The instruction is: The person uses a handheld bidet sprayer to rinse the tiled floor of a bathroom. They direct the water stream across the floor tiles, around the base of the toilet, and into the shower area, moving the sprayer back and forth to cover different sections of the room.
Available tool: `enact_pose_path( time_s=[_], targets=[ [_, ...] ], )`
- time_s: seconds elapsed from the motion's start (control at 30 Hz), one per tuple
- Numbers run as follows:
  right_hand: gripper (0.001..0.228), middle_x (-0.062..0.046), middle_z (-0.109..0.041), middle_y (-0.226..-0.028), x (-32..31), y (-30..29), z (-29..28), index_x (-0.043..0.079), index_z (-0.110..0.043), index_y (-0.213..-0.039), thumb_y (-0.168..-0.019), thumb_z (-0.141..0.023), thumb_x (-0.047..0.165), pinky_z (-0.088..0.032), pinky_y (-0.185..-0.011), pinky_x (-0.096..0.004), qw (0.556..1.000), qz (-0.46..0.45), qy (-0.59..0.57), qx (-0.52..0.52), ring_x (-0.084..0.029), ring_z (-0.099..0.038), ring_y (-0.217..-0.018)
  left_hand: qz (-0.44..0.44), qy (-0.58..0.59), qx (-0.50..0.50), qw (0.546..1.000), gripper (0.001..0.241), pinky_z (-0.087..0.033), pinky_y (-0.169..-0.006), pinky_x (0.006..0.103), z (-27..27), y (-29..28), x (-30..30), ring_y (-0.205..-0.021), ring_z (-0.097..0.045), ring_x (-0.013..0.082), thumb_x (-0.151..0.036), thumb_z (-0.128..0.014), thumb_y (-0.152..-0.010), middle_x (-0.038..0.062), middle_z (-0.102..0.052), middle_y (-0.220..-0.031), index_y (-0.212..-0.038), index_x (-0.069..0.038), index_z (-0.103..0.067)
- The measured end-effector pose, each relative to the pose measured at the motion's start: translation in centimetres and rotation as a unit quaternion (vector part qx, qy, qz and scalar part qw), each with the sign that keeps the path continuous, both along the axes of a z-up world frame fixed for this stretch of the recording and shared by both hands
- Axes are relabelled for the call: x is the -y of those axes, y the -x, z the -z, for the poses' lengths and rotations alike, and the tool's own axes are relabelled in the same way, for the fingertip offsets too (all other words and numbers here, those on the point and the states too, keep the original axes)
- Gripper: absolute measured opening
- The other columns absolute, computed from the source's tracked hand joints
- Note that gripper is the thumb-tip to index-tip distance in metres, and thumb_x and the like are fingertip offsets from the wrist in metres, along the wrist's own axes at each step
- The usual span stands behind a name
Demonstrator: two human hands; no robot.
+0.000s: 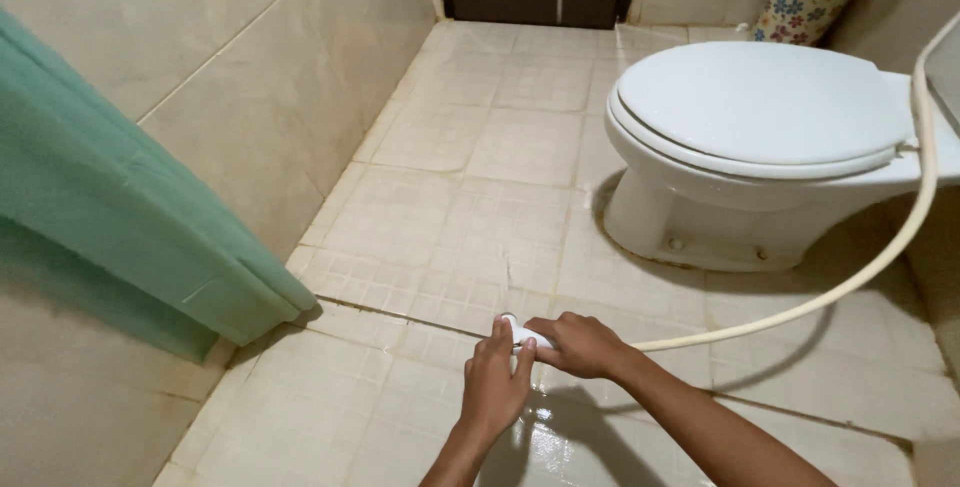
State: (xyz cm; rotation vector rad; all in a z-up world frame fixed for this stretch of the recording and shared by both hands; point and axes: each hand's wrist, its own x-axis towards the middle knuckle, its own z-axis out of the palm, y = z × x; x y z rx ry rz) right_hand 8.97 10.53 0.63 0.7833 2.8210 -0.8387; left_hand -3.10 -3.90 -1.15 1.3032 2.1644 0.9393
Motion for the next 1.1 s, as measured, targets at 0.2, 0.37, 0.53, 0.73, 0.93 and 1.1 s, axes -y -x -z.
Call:
enact_pose_path(
  time_s=[0.2,0.37,0.53,0.73,0.93,1.1],
  targets=[
    [0.040,-0.009,-0.074,-0.086,0.2,1.1,-1.5,0.026,-0.065,-0.126,-0.094,-0.061,0.050,-0.055,-0.076,-0.047,0.997,-0.034,0.059,0.028,-0.030,-0.072,-0.084,-0.018,0.037,0.001,0.999,0.068,-0.035,-0.108,0.0500,-0.8,0.1,0.9,-0.133,-0.050,0.0319,-0.041,-0.053,-0.100,0.022,-0.047,-0.152,-0.149,0.005,-0.040],
    [0.039,-0.010,-0.074,-0.085,-0.3,2.5,-0.3,0.028,-0.067,-0.127,-0.093,-0.063,0.047,-0.054,-0.074,-0.048,0.994,-0.101,0.053,0.001,-0.033,-0.069,-0.083,-0.039,0.032,-0.025,0.998,0.070,-0.033,-0.109,0.0516,-0.2,0.2,2.3,-0.135,-0.047,0.0352,-0.040,-0.054,-0.101,0.024,-0.046,-0.152,-0.149,0.008,-0.038],
    [0.048,-0.011,-0.074,-0.080,-1.0,4.2,-0.1,0.028,-0.065,-0.131,-0.088,-0.066,0.050,-0.054,-0.070,-0.047,0.981,-0.183,0.070,-0.009,-0.034,-0.070,-0.075,-0.054,0.046,-0.057,0.996,0.071,-0.034,-0.108,0.0503,-1.0,0.0,3.6,-0.134,-0.048,0.0375,-0.039,-0.056,-0.102,0.029,-0.045,-0.151,-0.148,0.012,-0.038],
    [0.050,-0.011,-0.071,-0.072,-1.1,5.2,-1.3,0.025,-0.070,-0.123,-0.086,-0.071,0.058,-0.051,-0.064,-0.047,0.965,-0.255,0.054,0.045,-0.032,-0.069,-0.069,-0.072,0.069,-0.038,0.994,0.072,-0.035,-0.106,0.0499,-2.4,-1.0,5.4,-0.133,-0.049,0.0385,-0.041,-0.056,-0.102,0.027,-0.048,-0.149,-0.146,0.012,-0.039],
    [0.052,-0.012,-0.068,-0.066,-1.1,4.8,-1.5,0.024,-0.071,-0.126,-0.085,-0.071,0.056,-0.049,-0.061,-0.047,0.946,-0.316,0.073,0.029,-0.032,-0.067,-0.065,-0.081,0.068,-0.054,0.993,0.067,-0.033,-0.108,0.0516,-1.7,-2.3,7.0,-0.137,-0.043,0.0433,-0.041,-0.056,-0.103,0.028,-0.043,-0.154,-0.147,0.009,-0.042],
    [0.046,-0.014,-0.068,-0.064,-0.5,4.2,-2.6,0.022,-0.077,-0.119,-0.087,-0.074,0.054,-0.048,-0.059,-0.044,0.935,-0.340,0.097,-0.010,-0.030,-0.064,-0.061,-0.074,0.063,-0.047,0.994,0.069,-0.035,-0.109,0.0488,-2.3,-3.1,8.7,-0.139,-0.046,0.0383,-0.034,-0.062,-0.097,0.023,-0.042,-0.156,-0.151,0.002,-0.040]
  ],
)
